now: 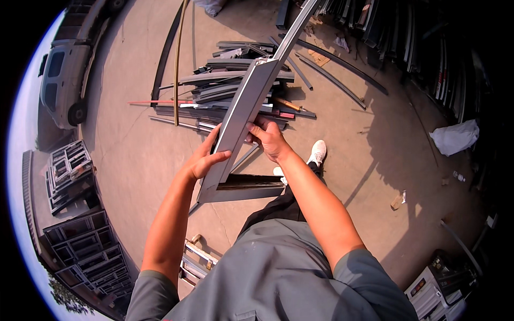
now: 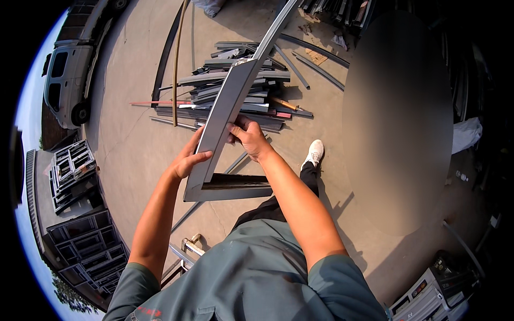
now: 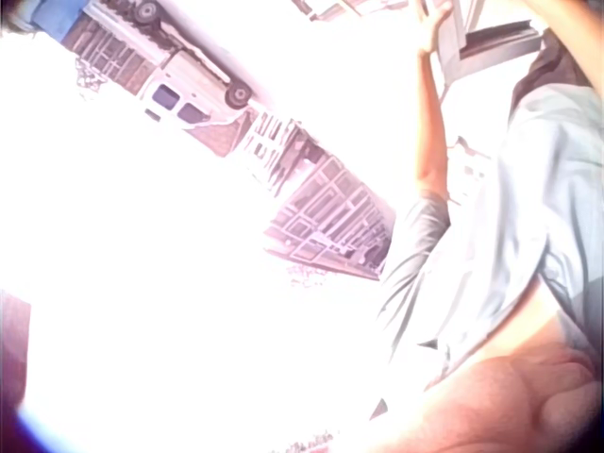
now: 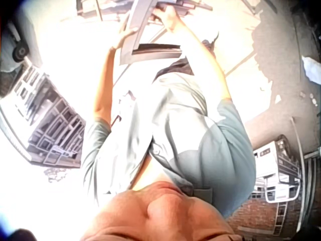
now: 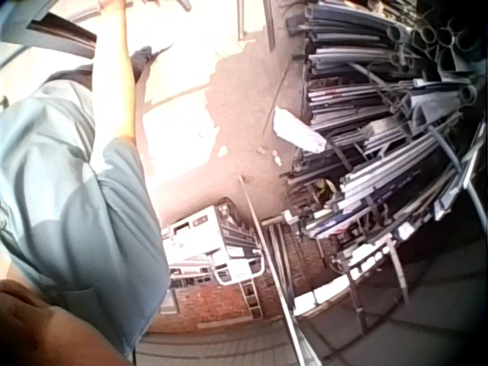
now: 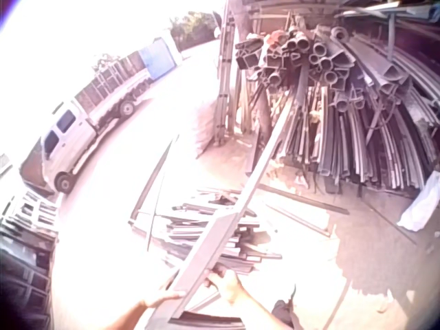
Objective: The person picks up L-shaped metal frames and thin metal slats from a concrete floor, holding and turning them by hand to inspect and sort the components.
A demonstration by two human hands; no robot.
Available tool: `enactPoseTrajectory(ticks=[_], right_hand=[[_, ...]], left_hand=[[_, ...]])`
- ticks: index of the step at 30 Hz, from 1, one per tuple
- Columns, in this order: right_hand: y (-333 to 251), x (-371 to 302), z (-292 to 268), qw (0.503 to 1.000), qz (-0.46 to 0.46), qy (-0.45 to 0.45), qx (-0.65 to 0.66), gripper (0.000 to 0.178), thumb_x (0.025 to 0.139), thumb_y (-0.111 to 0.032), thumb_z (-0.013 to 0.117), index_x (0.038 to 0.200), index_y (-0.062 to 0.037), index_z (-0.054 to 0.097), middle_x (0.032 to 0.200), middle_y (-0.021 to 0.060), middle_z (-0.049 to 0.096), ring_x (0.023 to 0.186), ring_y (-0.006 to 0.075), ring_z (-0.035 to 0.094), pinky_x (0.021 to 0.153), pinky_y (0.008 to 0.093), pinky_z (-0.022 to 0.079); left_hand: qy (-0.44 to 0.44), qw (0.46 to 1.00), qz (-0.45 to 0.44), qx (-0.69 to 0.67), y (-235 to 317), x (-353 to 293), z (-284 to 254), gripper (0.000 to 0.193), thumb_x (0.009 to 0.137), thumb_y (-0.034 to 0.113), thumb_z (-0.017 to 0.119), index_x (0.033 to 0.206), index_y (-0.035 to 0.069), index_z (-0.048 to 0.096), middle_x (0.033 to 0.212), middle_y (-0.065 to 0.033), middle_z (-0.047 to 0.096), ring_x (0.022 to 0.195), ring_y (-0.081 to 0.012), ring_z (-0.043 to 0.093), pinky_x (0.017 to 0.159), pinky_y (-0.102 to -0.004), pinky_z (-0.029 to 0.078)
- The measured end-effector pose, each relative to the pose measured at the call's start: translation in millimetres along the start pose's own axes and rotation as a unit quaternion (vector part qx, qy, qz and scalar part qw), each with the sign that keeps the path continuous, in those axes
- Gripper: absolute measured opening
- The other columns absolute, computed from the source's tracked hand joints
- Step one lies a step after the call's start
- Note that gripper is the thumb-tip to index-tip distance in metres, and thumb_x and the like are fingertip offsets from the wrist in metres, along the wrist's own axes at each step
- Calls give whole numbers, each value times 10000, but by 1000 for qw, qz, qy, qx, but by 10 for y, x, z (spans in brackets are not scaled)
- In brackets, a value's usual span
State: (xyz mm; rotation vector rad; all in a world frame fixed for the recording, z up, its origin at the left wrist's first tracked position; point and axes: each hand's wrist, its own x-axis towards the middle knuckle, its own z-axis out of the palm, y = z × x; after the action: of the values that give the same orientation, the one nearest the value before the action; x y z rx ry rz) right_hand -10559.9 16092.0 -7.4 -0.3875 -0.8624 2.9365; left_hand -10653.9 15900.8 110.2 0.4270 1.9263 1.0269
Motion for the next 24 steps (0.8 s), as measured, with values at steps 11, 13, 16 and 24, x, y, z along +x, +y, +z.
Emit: enactPoseTrajectory(ticks=[11, 13, 16, 24], right_hand=[[-121, -45, 93, 1000, 2, -8, -22, 302, 982, -279, 756, 1082, -10, 663, 936, 44, 668, 740, 111, 598, 649, 273, 496], [-111, -45, 121, 1000, -2, 6, -23, 301, 982, -281, 754, 1077, -12, 659, 935, 40, 667, 740, 109, 598, 649, 275, 496], [-77, -41, 135, 999, -4, 23, -29, 298, 983, -277, 750, 1076, -11, 652, 937, 38, 667, 740, 107, 600, 649, 276, 498], [-95, -37, 149, 998, 18, 33, -44, 312, 991, -268, 736, 1129, -8, 634, 955, 31, 663, 735, 98, 607, 665, 266, 509]], left_hand=[[-31, 998, -54, -19, 20, 57, -28, 991, 877, 409, 766, 1663, 90, 253, 1612, -223, 409, 1515, -327, 352, 1228, -428, 280], [-32, 997, -74, -17, 86, 59, -26, 994, 886, 426, 772, 1666, 97, 251, 1620, -224, 403, 1515, -321, 357, 1223, -427, 297], [-10, 996, -88, 18, 145, 53, -4, 1010, 881, 414, 805, 1668, 106, 252, 1612, -230, 421, 1489, -310, 410, 1195, -413, 351], [183, 948, 26, 259, 349, -125, 359, 1039, 706, 291, 946, 1575, 110, 405, 1333, -239, 616, 1198, -420, 641, 984, -473, 549]])
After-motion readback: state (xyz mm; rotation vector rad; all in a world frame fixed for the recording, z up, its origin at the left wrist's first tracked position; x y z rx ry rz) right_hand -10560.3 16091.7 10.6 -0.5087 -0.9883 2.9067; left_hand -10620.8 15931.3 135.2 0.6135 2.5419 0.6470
